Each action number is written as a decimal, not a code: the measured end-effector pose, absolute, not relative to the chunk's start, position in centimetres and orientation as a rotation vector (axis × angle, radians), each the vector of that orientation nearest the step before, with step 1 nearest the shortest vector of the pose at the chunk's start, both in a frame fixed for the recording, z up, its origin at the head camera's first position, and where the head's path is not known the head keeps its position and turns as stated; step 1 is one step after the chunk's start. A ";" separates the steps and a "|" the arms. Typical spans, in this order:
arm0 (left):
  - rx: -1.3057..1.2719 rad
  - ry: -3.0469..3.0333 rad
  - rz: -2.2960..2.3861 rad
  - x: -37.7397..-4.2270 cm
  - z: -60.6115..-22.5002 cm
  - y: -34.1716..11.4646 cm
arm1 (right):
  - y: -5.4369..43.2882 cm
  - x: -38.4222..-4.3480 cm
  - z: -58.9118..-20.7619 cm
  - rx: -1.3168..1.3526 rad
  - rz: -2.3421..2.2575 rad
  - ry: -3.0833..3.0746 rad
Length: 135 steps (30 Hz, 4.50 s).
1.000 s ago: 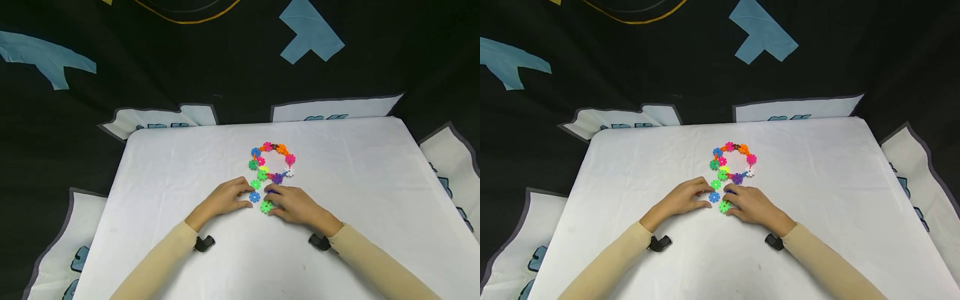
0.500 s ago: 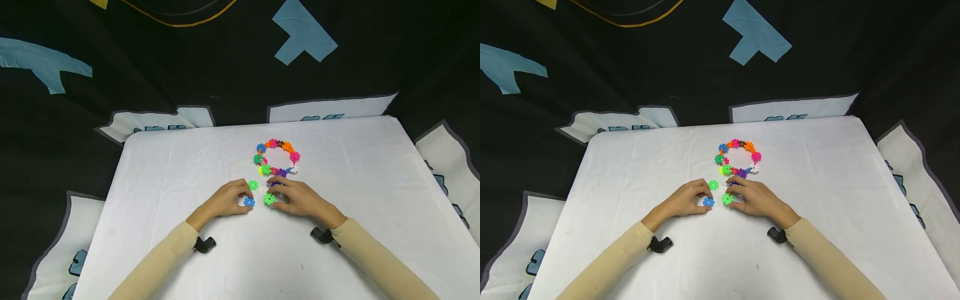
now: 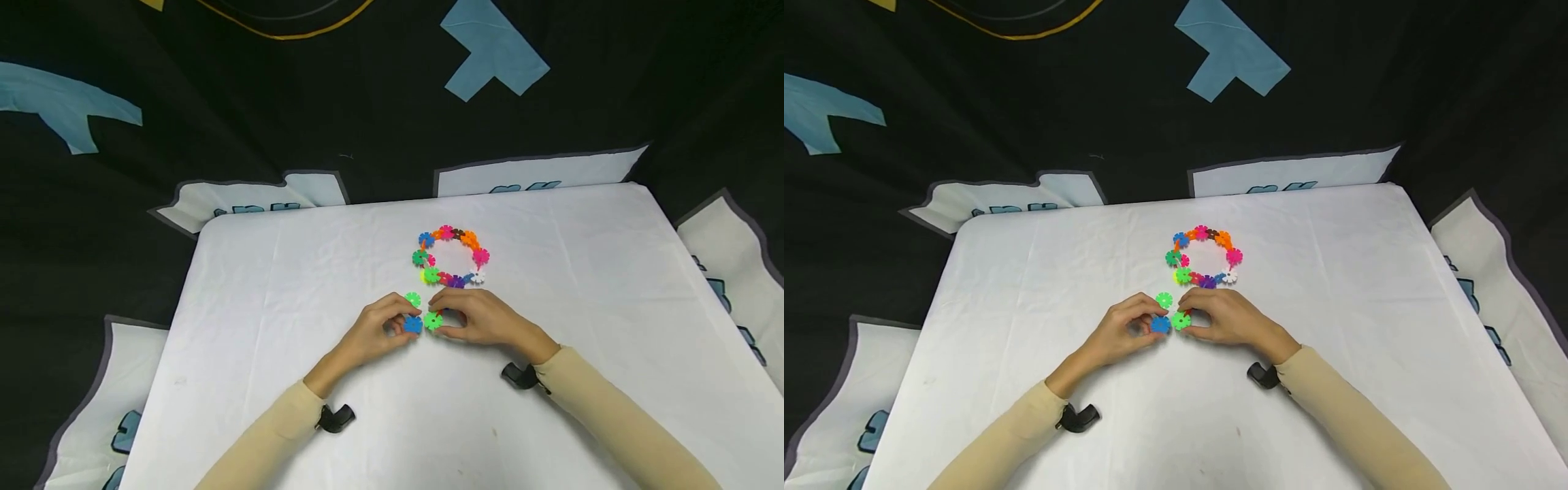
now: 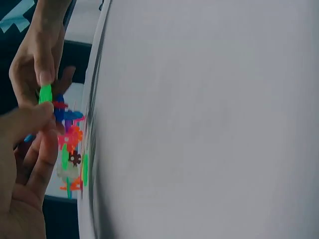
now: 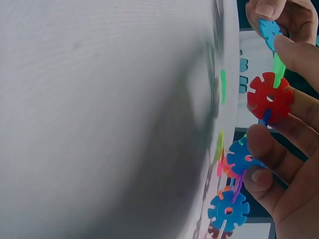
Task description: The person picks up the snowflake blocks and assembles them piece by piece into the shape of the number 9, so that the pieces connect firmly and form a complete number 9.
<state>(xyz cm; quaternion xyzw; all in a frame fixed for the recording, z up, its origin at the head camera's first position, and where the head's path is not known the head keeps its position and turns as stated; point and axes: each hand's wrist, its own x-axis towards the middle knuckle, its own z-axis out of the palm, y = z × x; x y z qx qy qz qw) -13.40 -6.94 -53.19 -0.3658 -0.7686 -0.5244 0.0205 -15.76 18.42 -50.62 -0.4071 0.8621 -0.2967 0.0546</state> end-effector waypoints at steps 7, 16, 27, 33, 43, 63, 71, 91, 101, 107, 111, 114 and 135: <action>-1.029 -2.361 -1.733 -12.9 -53.4 -6.7 | 17.9 -16.0 -50.6 -1.237 -0.873 2.602; -0.946 -2.370 -1.775 -12.8 -53.6 -6.8 | 17.8 -16.2 -50.3 -1.230 -0.878 2.574; -1.103 -2.415 -1.628 -12.8 -53.5 -7.2 | 17.7 -16.1 -50.7 -1.229 -0.859 2.577; -1.098 -2.424 -1.610 -12.6 -53.6 -6.9 | 17.9 -16.1 -50.9 -1.222 -0.878 2.571; -1.052 -2.464 -1.528 -12.0 -53.6 -6.9 | 18.1 -15.7 -51.1 -1.216 -0.830 2.507; -1.163 -2.594 -1.442 -12.1 -54.4 -5.0 | 19.3 -15.1 -51.8 -1.220 -0.820 2.410; -1.305 -2.549 -1.497 -12.1 -54.5 -4.7 | 19.7 -15.1 -52.0 -1.214 -0.809 2.422; -1.573 -2.362 -1.189 -12.3 -55.1 -5.3 | 19.4 -15.1 -52.3 -1.370 -0.860 2.355; -1.522 -2.388 -1.183 -12.3 -54.3 -6.1 | 18.8 -13.9 -51.5 -1.441 -0.759 2.357; -1.517 -2.481 -1.187 -12.3 -53.7 -6.2 | 19.3 -14.0 -51.7 -1.380 -0.795 2.376; -1.533 -2.521 -1.110 -12.3 -53.4 -6.0 | 19.3 -14.1 -51.8 -1.399 -0.789 2.395; -1.531 -2.543 -1.095 -12.2 -53.3 -5.8 | 19.4 -14.2 -51.8 -1.408 -0.793 2.396; -1.323 -2.623 -1.303 -11.4 -54.2 -5.5 | 19.1 -14.9 -51.7 -1.380 -0.865 2.372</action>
